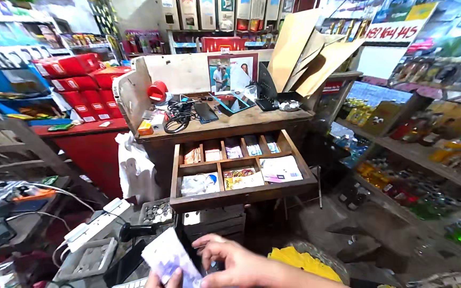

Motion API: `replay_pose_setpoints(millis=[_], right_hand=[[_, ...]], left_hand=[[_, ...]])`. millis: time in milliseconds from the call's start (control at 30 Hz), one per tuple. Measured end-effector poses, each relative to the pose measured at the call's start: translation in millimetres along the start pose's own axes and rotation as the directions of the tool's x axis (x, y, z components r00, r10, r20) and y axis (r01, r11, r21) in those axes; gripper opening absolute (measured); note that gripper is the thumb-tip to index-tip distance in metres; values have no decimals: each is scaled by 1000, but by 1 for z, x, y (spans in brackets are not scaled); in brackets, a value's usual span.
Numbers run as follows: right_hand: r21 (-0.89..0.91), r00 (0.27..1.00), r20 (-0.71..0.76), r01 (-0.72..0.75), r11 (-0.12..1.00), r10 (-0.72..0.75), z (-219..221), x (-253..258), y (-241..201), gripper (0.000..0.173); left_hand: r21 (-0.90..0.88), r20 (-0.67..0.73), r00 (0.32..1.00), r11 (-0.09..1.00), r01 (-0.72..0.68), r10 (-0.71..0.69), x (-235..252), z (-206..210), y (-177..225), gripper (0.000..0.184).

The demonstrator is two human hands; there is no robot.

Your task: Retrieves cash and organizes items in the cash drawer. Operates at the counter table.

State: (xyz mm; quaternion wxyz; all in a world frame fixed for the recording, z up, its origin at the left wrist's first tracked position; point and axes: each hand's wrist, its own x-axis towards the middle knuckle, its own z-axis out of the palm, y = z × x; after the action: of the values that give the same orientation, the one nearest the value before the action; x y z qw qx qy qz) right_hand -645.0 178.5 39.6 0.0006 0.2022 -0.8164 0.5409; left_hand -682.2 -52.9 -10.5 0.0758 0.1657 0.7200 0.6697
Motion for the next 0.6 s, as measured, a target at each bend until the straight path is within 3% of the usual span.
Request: replay_pose_setpoints(millis=[33,100,167,233,300,367,433,500,600], right_hand=[[119,998,-26,63,991,-60,10,5,1,20],[86,977,-169,148,985,-132,2,22,6,14],[23,968,-222,125,992,-117,-41,43,11,28],[54,997,-73,-17,998,21,-91,64,15,37],[82,993,92,-87,993,80,-112,78,25,33],[95,993,76,-95,991,88,-113,87,35,32],[189,985,-32,-158,969,167,-125,95,39,35],[220,945,-168,-240,946,279,-159,106,44,36],[84,832,-251,-491,867,495,-226,129,74,37]], left_hand=[[17,22,997,997,-69,69,11,13,7,41],[27,16,988,988,-151,150,33,33,20,40],[40,39,981,980,-193,192,59,41,30,44],[47,68,977,977,-206,202,89,47,36,44],[11,71,979,982,-191,189,116,59,37,35],[-43,29,982,981,-187,189,141,75,36,28],[-77,13,978,975,-206,208,162,81,29,32],[14,16,965,965,-263,263,183,78,18,40],[386,61,918,839,-384,392,211,57,2,44]])
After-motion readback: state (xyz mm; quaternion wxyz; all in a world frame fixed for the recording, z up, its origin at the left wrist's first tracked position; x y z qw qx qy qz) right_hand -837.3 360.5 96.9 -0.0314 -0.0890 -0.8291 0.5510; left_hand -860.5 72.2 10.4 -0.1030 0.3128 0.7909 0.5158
